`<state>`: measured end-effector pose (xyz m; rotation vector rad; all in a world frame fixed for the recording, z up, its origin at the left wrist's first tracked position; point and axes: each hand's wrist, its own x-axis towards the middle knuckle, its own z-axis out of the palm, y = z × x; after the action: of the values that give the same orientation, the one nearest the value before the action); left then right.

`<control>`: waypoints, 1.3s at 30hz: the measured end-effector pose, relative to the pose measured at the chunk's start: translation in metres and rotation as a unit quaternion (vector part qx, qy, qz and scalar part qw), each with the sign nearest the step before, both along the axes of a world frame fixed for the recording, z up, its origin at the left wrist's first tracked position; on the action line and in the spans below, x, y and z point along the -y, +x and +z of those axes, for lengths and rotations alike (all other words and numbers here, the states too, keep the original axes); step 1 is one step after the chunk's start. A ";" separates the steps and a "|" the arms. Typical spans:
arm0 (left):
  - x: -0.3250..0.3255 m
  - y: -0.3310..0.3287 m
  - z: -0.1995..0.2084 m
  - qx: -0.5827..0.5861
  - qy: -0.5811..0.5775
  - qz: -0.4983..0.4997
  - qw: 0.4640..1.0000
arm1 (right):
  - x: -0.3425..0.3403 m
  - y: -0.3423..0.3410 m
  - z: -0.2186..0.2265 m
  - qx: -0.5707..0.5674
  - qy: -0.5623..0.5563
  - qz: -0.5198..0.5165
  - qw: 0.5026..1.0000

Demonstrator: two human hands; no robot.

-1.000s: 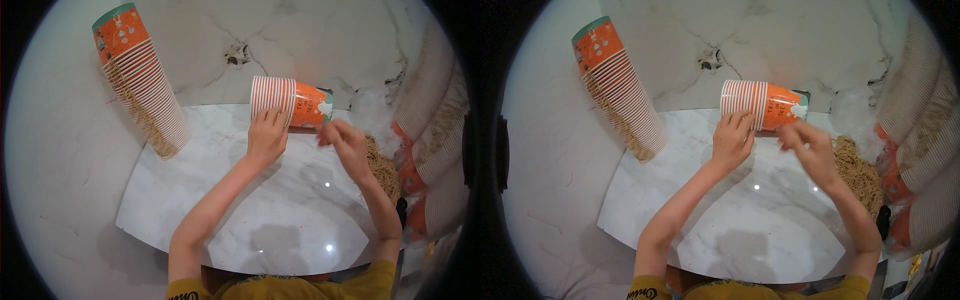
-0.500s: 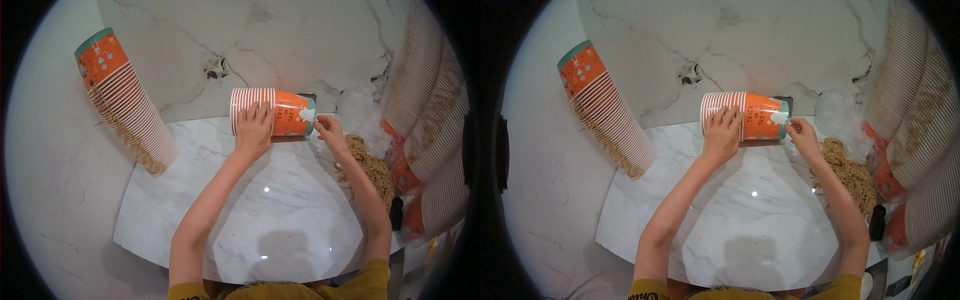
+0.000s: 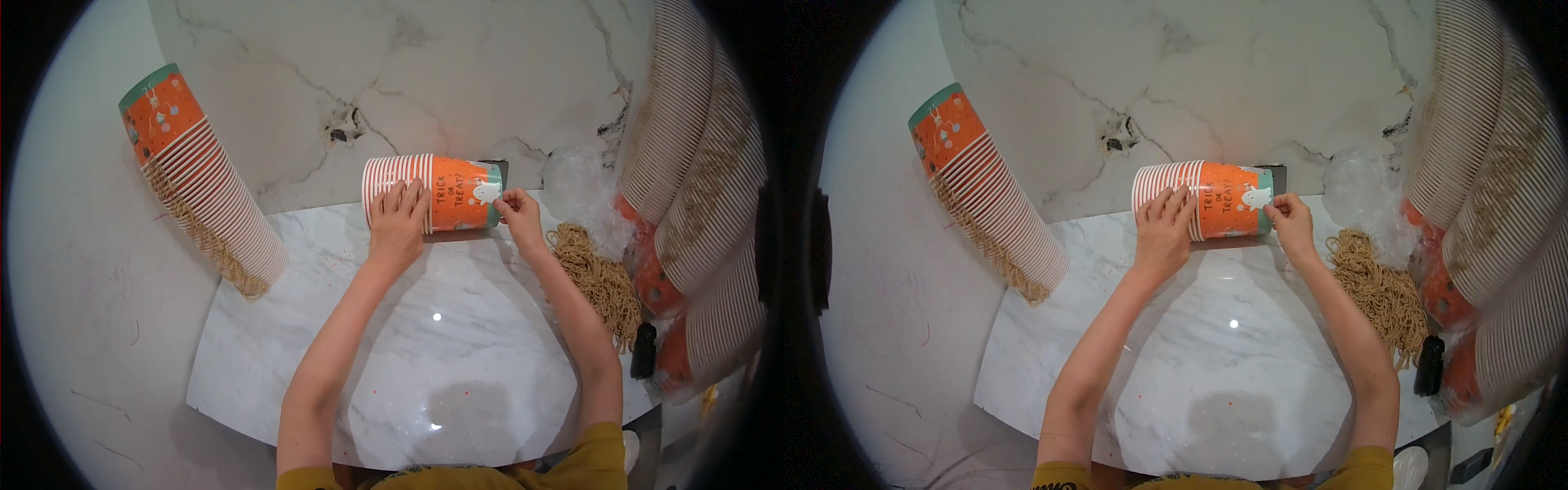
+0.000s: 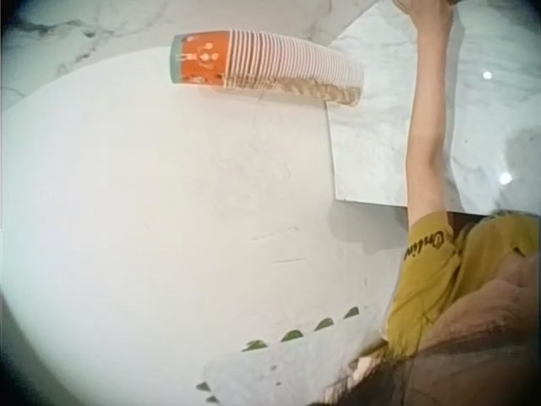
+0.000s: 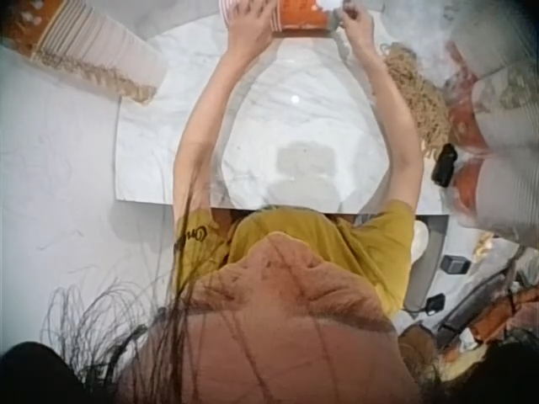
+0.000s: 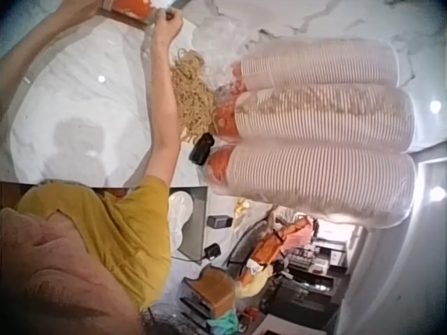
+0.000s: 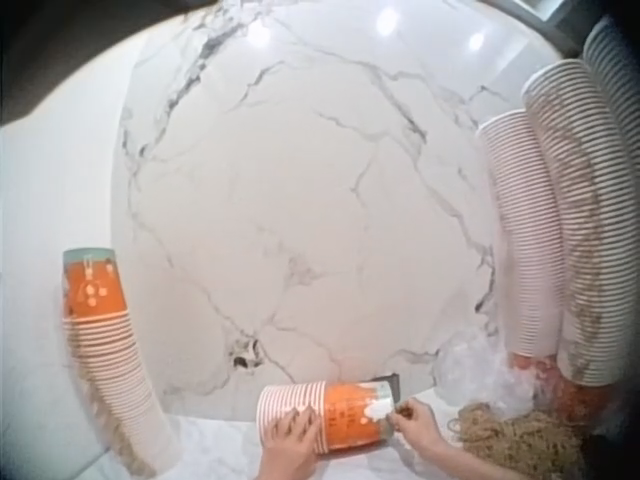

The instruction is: Attaching rubber band handles to printed paper buckets at a workspace.

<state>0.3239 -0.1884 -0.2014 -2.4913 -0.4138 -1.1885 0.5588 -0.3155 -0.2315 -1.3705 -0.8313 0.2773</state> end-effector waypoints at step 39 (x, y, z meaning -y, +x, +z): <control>0.000 0.002 0.000 0.001 0.002 -0.006 1.000 | 0.174 -0.004 0.038 -0.230 -0.010 0.019 0.973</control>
<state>0.3255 -0.1883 -0.2018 -2.4932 -0.3974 -1.1947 0.5548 -0.4890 -0.1931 -1.2410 -0.4667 0.6088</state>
